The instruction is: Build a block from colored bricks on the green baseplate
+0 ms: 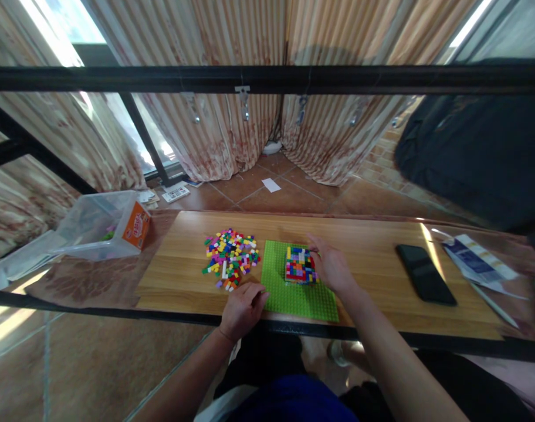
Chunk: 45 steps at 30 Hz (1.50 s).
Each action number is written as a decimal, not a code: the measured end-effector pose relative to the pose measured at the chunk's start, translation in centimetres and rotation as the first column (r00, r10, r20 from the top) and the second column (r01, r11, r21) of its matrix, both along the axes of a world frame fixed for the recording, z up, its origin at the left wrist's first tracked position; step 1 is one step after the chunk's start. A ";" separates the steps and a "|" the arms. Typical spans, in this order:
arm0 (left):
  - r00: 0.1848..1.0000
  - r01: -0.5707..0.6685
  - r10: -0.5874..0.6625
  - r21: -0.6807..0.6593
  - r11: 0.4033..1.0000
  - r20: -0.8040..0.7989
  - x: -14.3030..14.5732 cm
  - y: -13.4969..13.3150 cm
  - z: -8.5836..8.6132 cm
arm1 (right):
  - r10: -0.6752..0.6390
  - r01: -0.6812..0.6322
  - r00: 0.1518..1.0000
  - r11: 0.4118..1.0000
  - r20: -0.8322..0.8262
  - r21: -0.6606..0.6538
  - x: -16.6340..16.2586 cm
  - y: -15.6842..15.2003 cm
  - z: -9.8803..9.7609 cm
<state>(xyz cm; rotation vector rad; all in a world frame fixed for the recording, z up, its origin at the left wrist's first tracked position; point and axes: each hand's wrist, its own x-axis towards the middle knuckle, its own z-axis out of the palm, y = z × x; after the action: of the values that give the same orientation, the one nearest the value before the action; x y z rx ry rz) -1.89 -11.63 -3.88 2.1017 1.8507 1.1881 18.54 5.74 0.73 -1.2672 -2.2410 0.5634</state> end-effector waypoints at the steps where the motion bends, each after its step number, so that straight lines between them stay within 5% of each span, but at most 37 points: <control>1: 1.000 0.002 -0.002 -0.001 1.000 0.000 0.0 0.0 0.0 | 0.007 -0.007 1.000 1.000 0.003 -0.006 0.0 0.1 0.1; 13: 1.000 0.005 -0.004 -0.018 1.000 0.007 0.1 0.0 0.2 | -0.013 0.002 0.994 0.994 -0.105 -0.107 0.1 0.7 0.2; 32: 1.000 -0.001 0.002 -0.060 0.998 0.017 0.2 0.1 0.3 | 0.133 -0.157 0.974 0.979 -0.182 -0.128 1.3 2.0 0.0; 40: 0.999 0.006 -0.002 -0.086 0.996 0.048 0.2 0.2 0.0 | -0.109 -0.013 0.872 0.969 -0.478 -0.245 1.7 2.2 -1.9; 45: 0.998 -0.004 0.009 -0.080 0.997 0.065 0.3 0.2 0.3 | -0.185 0.061 0.883 0.957 -0.432 -0.285 1.2 2.1 -2.5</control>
<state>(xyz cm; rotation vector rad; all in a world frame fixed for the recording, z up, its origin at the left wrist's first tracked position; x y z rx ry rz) -1.62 -11.47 -3.62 1.9920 1.8458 1.1497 19.69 7.88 -1.78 -1.2350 -1.7213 1.0215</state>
